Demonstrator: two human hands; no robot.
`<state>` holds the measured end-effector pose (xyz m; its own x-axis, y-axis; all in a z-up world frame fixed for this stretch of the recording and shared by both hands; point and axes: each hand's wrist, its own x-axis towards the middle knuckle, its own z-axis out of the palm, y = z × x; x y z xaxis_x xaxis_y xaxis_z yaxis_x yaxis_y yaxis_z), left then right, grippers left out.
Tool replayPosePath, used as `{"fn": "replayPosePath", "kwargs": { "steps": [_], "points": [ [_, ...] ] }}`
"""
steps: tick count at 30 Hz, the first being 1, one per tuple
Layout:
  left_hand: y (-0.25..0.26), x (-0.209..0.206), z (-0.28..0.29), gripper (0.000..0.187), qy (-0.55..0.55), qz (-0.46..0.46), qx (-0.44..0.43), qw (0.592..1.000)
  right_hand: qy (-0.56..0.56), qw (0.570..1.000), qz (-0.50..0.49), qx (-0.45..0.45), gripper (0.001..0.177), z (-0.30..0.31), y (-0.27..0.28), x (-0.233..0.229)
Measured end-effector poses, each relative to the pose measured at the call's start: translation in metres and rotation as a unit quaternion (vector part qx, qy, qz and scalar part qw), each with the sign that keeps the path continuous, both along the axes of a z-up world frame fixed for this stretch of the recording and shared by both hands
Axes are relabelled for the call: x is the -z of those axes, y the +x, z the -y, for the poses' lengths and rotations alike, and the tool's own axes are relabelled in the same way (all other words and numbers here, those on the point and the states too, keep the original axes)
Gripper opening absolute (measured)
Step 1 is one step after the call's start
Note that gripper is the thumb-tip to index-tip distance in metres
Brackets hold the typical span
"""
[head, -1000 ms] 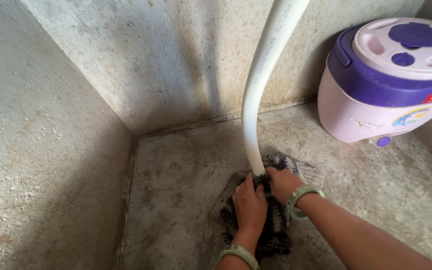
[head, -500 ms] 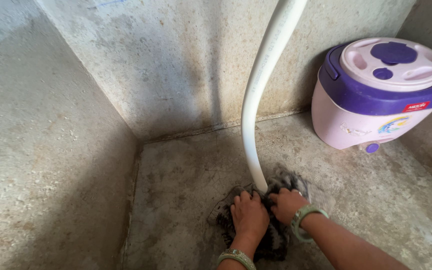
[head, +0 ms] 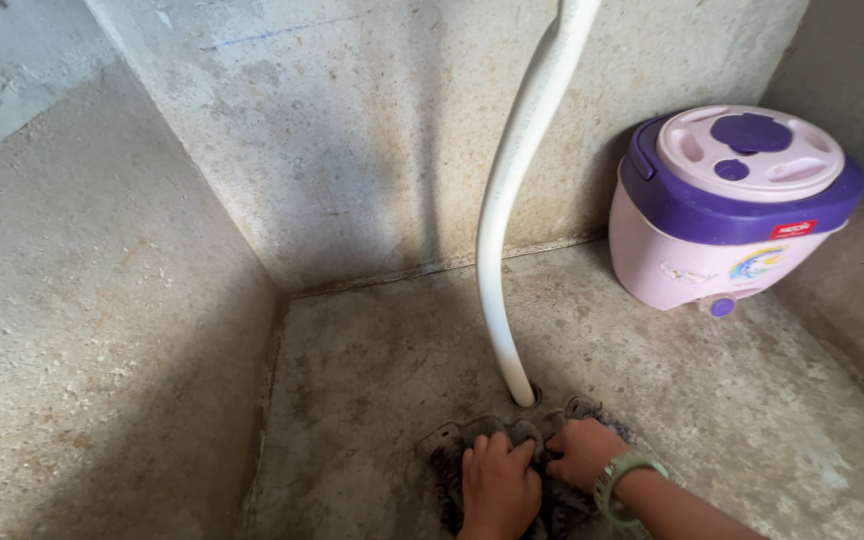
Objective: The person wipes a drainage pipe and the adjacent wall with a cloth by hand, focusing on the joints and surface areas around a sink.
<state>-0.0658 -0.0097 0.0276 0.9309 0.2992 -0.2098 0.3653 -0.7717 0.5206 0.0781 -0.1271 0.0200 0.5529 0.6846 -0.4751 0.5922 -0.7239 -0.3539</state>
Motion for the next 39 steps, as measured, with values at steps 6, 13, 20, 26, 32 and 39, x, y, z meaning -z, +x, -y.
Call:
{"fn": "replayPosePath", "kwargs": {
  "steps": [6,13,20,26,32,39],
  "points": [
    [0.010,0.023,0.007,0.039,0.066,0.011,0.000,0.998,-0.022,0.993,0.026,0.115,0.034,0.009,-0.028,-0.014],
    [0.025,-0.002,0.014,0.046,0.115,-0.013,-0.007,0.993,-0.011,0.984,0.122,0.127,0.035,0.009,-0.043,-0.023],
    [0.062,-0.012,0.010,0.049,0.119,-0.089,-0.013,0.989,0.005,0.976,0.132,0.175,0.038,0.007,-0.034,-0.025],
    [0.080,0.006,0.017,0.038,0.128,-0.027,-0.074,0.989,-0.009,0.972,0.156,0.173,0.045,0.003,-0.029,-0.024],
    [0.070,0.022,0.018,0.041,0.136,0.066,-0.056,0.987,0.007,0.966,0.196,0.169,0.054,0.005,-0.027,-0.010],
    [0.057,0.025,0.016,0.053,0.137,0.147,0.003,0.980,0.006,0.968,0.203,0.147,0.059,0.008,-0.026,0.001]
  ]
}}
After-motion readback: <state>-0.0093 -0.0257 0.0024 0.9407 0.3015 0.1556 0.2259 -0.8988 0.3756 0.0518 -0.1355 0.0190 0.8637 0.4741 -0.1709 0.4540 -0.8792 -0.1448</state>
